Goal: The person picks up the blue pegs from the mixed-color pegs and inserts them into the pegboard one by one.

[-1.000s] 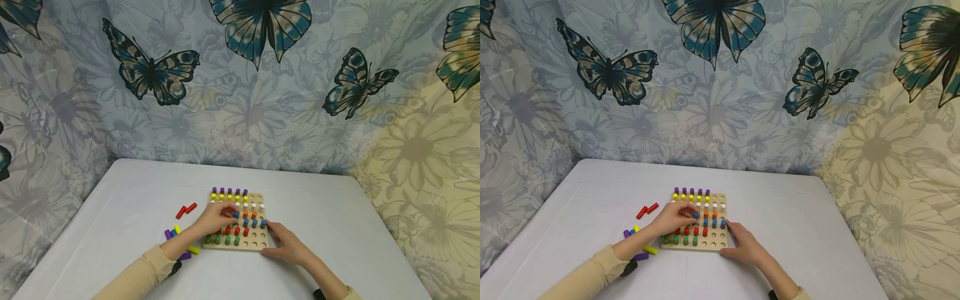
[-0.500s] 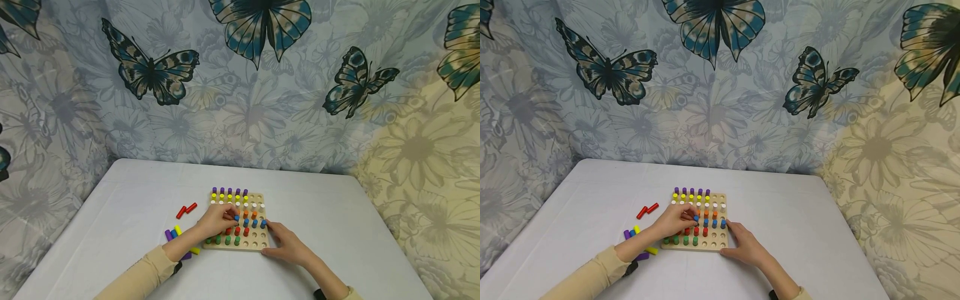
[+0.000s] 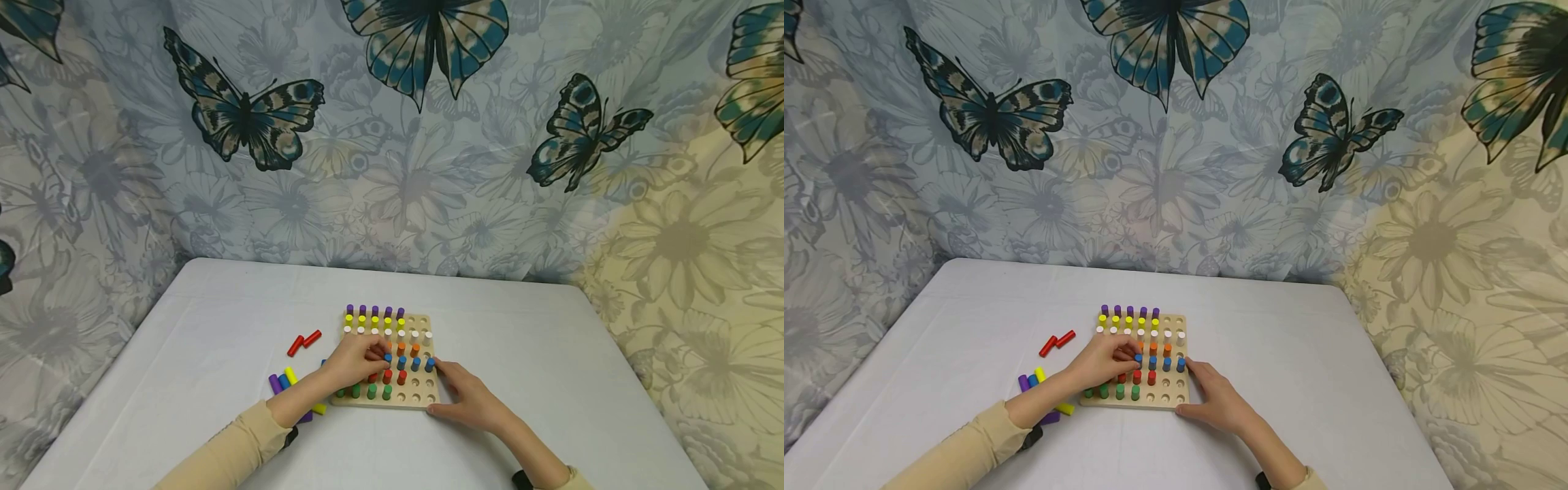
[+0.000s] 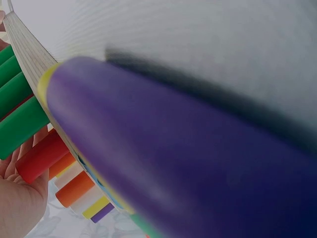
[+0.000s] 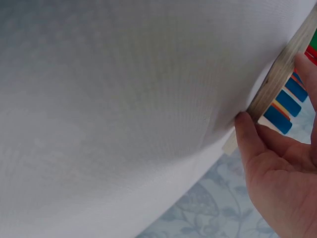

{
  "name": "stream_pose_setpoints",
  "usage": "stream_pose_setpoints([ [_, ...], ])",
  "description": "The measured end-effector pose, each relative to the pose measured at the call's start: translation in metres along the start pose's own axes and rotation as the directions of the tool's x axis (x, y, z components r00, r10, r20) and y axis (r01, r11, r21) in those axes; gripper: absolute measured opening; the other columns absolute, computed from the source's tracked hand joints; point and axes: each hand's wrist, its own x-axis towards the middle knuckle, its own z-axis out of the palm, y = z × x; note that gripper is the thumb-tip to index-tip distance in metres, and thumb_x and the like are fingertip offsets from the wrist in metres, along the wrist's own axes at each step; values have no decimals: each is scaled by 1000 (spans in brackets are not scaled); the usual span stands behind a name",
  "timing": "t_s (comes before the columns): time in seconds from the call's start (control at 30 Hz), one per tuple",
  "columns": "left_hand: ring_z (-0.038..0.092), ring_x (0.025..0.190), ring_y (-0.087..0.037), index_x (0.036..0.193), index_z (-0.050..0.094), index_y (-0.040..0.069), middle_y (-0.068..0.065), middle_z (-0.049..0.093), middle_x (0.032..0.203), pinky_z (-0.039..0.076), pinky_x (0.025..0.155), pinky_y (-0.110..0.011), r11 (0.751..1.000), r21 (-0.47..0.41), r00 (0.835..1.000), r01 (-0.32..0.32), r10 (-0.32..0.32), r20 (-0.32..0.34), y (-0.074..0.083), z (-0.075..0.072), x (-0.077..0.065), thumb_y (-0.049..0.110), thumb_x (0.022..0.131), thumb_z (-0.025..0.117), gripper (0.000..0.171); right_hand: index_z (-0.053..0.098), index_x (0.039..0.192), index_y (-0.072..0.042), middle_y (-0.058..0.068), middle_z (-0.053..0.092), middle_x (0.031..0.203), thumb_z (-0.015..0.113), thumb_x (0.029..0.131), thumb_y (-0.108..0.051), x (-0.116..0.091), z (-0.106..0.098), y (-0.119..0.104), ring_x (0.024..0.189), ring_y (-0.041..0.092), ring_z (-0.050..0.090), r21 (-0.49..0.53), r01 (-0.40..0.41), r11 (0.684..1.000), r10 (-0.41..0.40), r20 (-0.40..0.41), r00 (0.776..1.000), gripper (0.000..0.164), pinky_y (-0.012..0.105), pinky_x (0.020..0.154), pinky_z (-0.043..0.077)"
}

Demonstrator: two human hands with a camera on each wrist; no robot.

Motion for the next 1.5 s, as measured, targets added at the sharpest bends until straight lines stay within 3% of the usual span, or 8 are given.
stream_pose_setpoints([
  [0.37,68,80,-13,99,68,1,-3,69,90,54,70,-19,1000,-7,1000,5,-5,15,0,-1,0,8,87,73,15,36,148,-1,19,45,143,80,81,-35,-1,-1,0,129,37,46,6,19,1000,-19,4,1000,87,45,98,46],
  [0.83,68,84,-15,101,69,4,-12,70,97,55,73,-22,999,-35,999,32,-32,10,2,-5,-3,10,88,73,15,37,148,-2,19,45,143,81,81,-34,0,-1,-2,128,37,47,4,3,1000,-3,-1,1000,87,45,98,46],
  [1.1,66,83,-10,103,70,9,-2,71,95,54,73,-21,991,-116,997,72,-76,-30,-1,-8,-6,11,89,72,15,37,148,-1,19,45,143,81,80,-35,0,0,-3,128,36,47,8,-10,1000,10,0,1000,88,45,98,46],
  [1.3,66,83,-11,106,71,7,3,70,95,55,72,-23,966,-207,985,158,-169,-39,-2,-12,-9,17,89,73,20,38,147,-1,19,45,143,81,80,-35,0,0,-3,128,37,46,10,-9,1000,9,-1,1000,87,45,98,46],
  [1.5,67,86,-15,107,71,9,0,70,97,56,75,-30,906,-351,964,236,-263,-33,1,-17,-12,21,89,73,22,37,148,-1,19,45,144,81,80,-35,0,0,-3,128,37,46,17,-14,1000,14,1,1000,88,45,98,46],
])
